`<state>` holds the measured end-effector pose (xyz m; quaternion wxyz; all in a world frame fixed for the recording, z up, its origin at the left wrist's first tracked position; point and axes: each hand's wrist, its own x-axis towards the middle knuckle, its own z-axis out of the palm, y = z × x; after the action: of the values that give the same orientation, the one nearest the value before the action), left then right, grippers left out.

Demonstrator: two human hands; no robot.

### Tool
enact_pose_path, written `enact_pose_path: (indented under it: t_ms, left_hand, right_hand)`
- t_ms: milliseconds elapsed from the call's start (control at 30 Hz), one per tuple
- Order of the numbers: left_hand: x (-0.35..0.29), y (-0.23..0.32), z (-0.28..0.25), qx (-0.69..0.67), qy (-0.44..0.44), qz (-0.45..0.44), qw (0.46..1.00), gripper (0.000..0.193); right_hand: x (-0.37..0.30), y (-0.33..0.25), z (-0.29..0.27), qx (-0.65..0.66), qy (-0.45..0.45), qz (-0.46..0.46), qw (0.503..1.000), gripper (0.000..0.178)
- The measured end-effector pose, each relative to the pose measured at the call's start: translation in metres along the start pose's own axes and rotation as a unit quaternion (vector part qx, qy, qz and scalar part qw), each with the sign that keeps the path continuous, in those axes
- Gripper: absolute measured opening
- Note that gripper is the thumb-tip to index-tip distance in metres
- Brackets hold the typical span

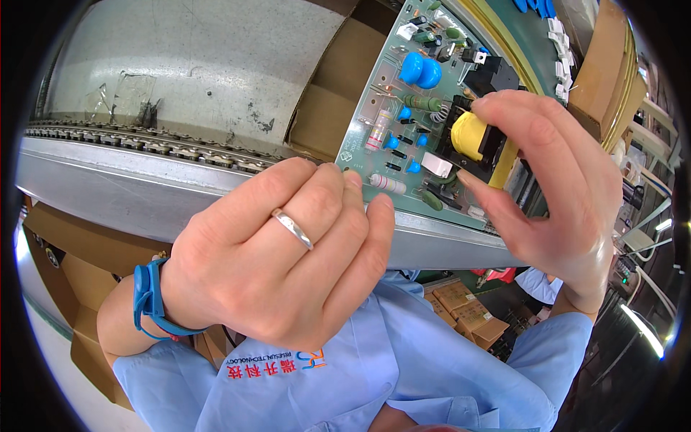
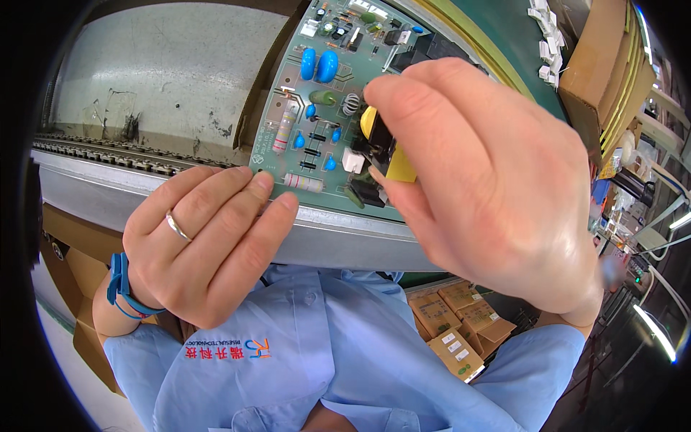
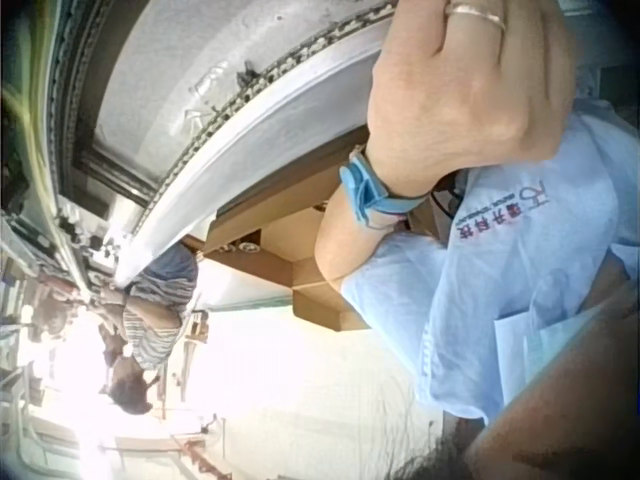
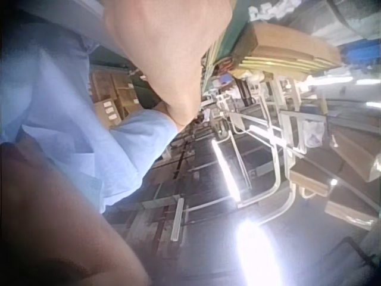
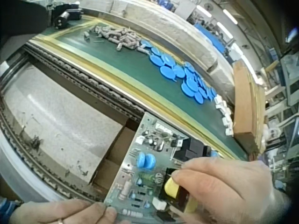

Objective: Manually place electronic components including capacitors and transformers onto a printed circuit board on an assembly line.

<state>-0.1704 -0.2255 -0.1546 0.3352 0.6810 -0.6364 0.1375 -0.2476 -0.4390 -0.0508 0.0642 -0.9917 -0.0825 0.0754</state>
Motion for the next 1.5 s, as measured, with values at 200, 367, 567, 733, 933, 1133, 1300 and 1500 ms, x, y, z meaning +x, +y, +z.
enact_pose_path:
  t_ms: [200, 367, 567, 733, 933, 1133, 1300, 1500]
  left_hand:
    - [-0.001, 0.0, 0.0, -0.007, 0.008, -0.003, 1.0, 0.031]
    - [-0.002, 0.0, 0.001, -0.012, 0.019, -0.007, 1.0, 0.032]
    - [-0.002, 0.002, 0.002, -0.019, 0.02, -0.015, 1.0, 0.031]
    - [-0.001, 0.003, 0.003, -0.014, 0.02, -0.019, 1.0, 0.03]
    - [0.002, 0.001, 0.004, -0.022, 0.011, -0.015, 1.0, 0.028]
    - [0.002, -0.002, -0.006, -0.012, -0.004, -0.012, 1.0, 0.029]
    - [-0.007, -0.001, -0.007, -0.039, 0.012, 0.004, 0.999, 0.024]
    - [-0.006, 0.01, -0.019, 0.007, 0.029, -0.015, 0.999, 0.013]
  right_hand:
    - [0.0, -0.005, -0.003, -0.008, -0.007, 0.004, 1.0, 0.051]
    - [0.002, -0.002, -0.003, 0.011, -0.024, 0.025, 0.999, 0.052]
    - [0.002, 0.003, -0.003, 0.03, -0.014, 0.027, 0.999, 0.047]
    - [0.001, 0.008, 0.0, 0.077, -0.002, 0.041, 0.996, 0.045]
    - [-0.004, 0.011, 0.003, 0.08, -0.012, 0.051, 0.995, 0.048]
    - [-0.003, 0.005, 0.002, 0.076, -0.027, 0.055, 0.995, 0.051]
    - [-0.011, 0.005, -0.005, 0.08, -0.021, 0.013, 0.996, 0.049]
    - [-0.016, 0.019, -0.003, 0.06, 0.0, -0.043, 0.997, 0.044]
